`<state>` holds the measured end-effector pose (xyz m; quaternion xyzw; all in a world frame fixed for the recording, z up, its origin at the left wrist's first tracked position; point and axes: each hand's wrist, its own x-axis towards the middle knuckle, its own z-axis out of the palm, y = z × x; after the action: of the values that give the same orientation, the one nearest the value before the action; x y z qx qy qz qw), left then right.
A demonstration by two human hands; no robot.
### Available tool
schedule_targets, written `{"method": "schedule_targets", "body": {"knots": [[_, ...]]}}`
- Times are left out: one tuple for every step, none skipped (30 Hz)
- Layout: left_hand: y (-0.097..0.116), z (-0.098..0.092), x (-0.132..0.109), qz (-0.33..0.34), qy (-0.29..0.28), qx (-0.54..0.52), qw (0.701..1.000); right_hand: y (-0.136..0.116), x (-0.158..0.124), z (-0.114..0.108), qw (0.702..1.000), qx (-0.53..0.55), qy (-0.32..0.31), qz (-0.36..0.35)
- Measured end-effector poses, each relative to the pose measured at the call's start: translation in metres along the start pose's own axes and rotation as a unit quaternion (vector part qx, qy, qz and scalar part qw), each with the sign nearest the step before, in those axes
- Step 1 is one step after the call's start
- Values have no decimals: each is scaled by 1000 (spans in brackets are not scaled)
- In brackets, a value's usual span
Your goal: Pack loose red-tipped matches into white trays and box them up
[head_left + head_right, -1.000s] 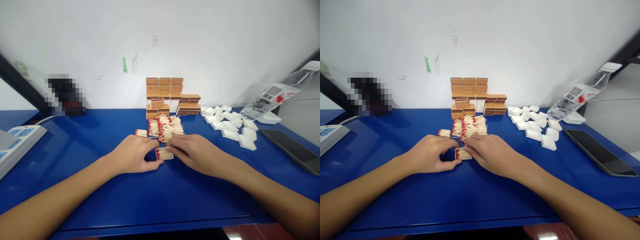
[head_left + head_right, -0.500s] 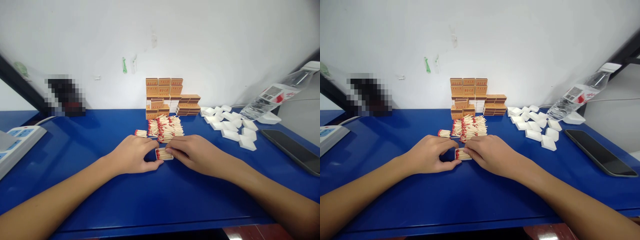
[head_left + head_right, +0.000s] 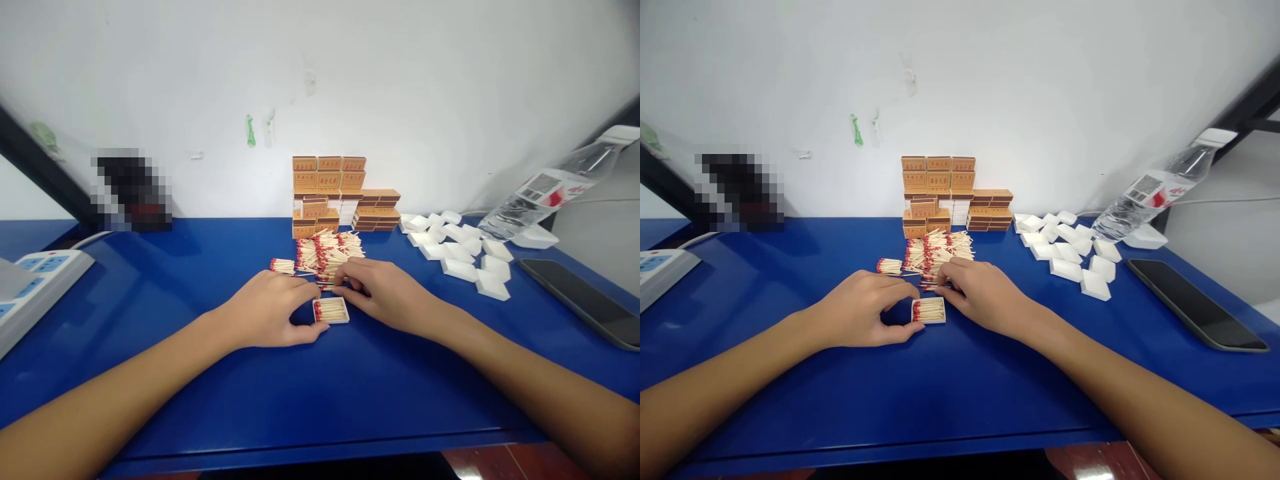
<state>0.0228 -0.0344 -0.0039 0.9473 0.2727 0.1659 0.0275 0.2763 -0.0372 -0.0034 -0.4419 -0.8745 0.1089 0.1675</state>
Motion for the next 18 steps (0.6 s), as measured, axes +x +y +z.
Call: {"method": "schedule_targets", "body": {"knots": [[0,0,0,2,2,0,1000,0,0,0,1000,3,-1,3],[0,0,0,5,4,0,1000,0,0,0,1000,4,-2,7],[0,0,0,6,6,0,1000,0,0,-1,1000,4,-6,11],[-1,0,0,7,9,0,1000,0,0,-1,1000,5,-13,16],[-1,0,0,8,10,0,1000,0,1,-2,999,5,-22,22],[-1,0,0,8,11,0,1000,0,1,-2,999,4,-32,30],[-1,0,0,7,10,1,1000,-1,1,-3,998,2,-43,39],[-1,0,0,5,8,1,1000,-1,1,-3,997,0,-55,48],[-1,0,-1,3,4,1,1000,-2,1,-3,996,-2,-66,56],[-1,0,-1,1,1,0,1000,-3,1,-4,995,-5,-76,63],[-1,0,-1,-1,-2,0,1000,-3,1,-4,994,-10,-85,68],[-1,0,-1,-3,-4,-1,1000,-3,1,-4,993,-18,-91,72],[-1,0,-1,-4,-5,-3,1000,-2,0,-5,992,-27,-95,75],[-1,0,-1,-6,-6,-4,1000,-1,0,-5,992,-36,-97,76],[-2,0,-1,-7,-7,-6,1000,0,0,-6,991,-43,-97,76],[-2,0,-1,-9,-9,-7,1000,2,-1,-7,991,-47,-96,75],[-2,0,-1,-11,-10,-6,1000,3,-1,-9,992,-47,-93,74],[-2,0,-1,-14,-9,-5,1000,4,-2,-11,992,-44,-90,74]]}}
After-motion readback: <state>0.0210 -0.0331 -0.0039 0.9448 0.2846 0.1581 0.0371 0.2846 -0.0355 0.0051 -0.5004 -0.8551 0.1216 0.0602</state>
